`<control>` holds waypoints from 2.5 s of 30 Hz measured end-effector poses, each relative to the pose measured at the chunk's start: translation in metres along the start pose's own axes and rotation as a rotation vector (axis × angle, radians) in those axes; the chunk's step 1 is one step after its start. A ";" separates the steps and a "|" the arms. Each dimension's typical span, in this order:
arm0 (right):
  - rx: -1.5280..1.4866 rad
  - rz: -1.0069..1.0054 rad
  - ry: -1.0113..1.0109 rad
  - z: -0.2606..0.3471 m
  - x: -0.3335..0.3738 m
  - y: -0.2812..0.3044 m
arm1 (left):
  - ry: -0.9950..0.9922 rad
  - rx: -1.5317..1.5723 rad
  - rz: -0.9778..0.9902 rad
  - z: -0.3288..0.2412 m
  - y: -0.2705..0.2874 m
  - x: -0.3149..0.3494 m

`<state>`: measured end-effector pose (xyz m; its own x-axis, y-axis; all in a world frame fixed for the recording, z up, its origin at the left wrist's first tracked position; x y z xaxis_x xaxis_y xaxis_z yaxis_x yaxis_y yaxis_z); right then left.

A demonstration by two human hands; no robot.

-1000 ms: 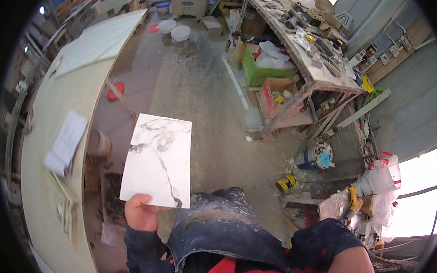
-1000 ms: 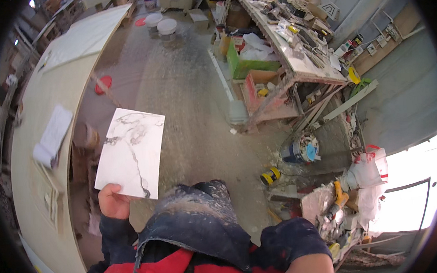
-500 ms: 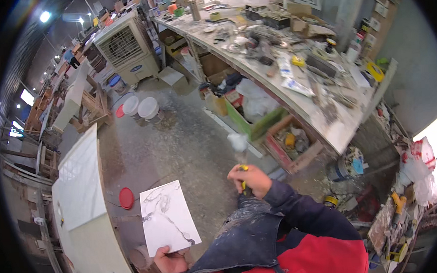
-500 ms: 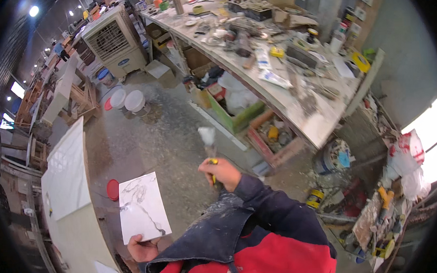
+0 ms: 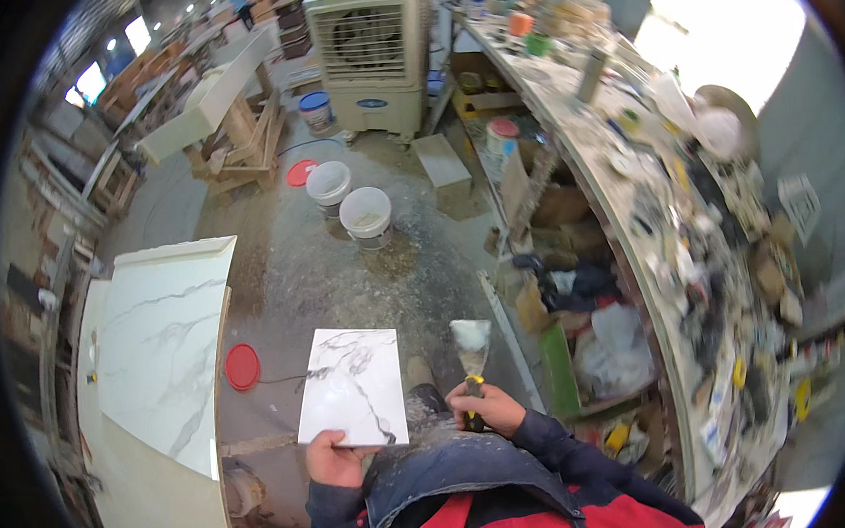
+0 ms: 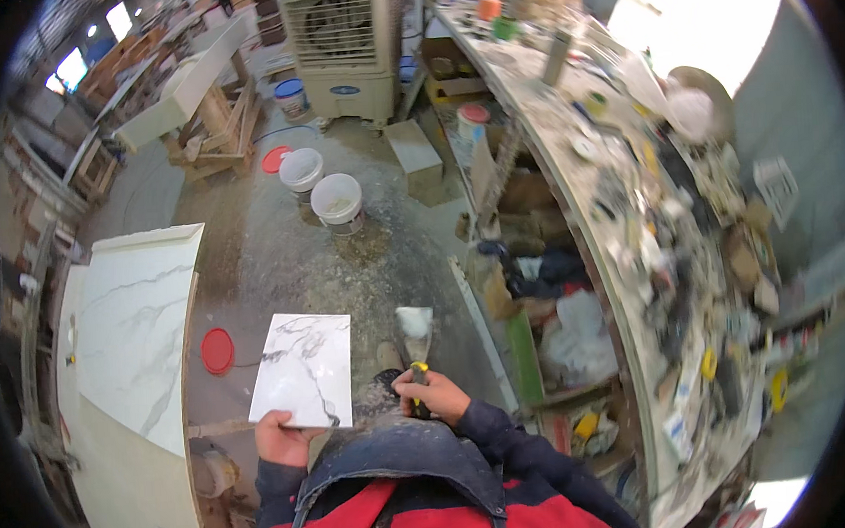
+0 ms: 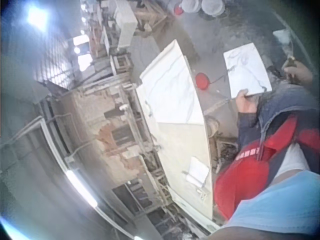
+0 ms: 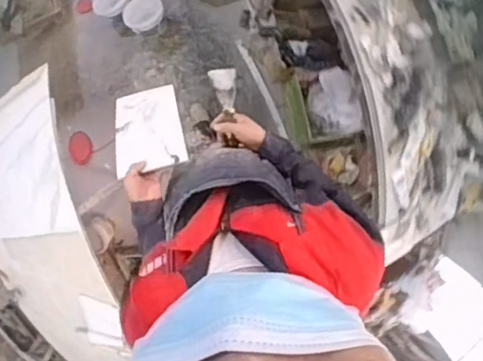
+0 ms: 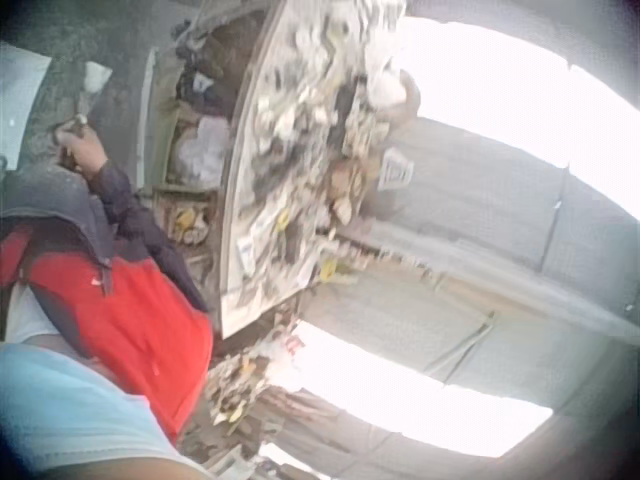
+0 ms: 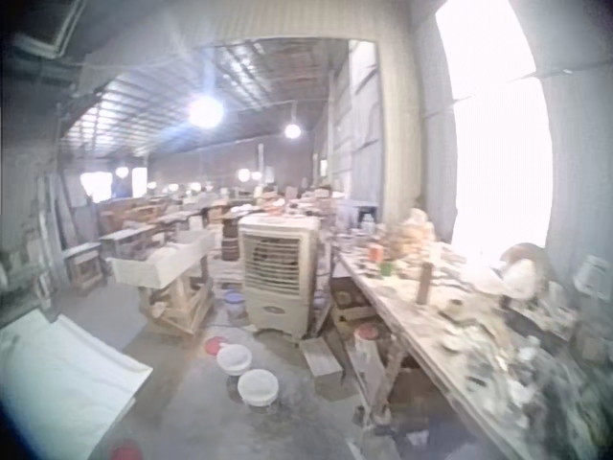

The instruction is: The person applies a white paste to a marble-patterned tile using a trowel. They scoop paste from a bucket, spread it across the tile surface, and scrape excess paste off the trowel onto a workbench.

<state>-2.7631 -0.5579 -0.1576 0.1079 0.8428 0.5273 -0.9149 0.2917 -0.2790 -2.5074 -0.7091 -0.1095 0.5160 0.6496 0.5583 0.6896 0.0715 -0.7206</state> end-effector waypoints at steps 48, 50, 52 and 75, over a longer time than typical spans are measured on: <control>2.010 0.723 0.294 0.530 -1.079 0.131 | -0.858 0.982 -0.944 -0.155 -0.256 -0.692; 2.133 0.882 0.348 0.494 -1.134 0.087 | -0.907 1.066 -1.019 -0.154 -0.256 -0.711; 2.280 1.008 0.371 0.458 -1.170 0.045 | -0.915 1.223 -1.065 -0.150 -0.253 -0.719; 2.620 1.508 0.912 0.084 -1.341 -0.003 | -1.108 1.327 -1.410 0.034 -0.087 -0.826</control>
<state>-2.9375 -1.7276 -0.7963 -0.7006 0.0950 0.7072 0.7128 0.0486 0.6997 -3.0115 -1.2261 -0.5218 -0.5862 -0.2591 0.7676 -0.6325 0.7385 -0.2337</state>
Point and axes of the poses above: each hand's wrist, its own x-axis away from the middle knuckle, its own y-axis out of the back of the hand, z = x × y, the point moved 1 cm from there along -x, towards the middle knuckle, and after that the axes turned 11 degrees about x, right-handed, at the moved point
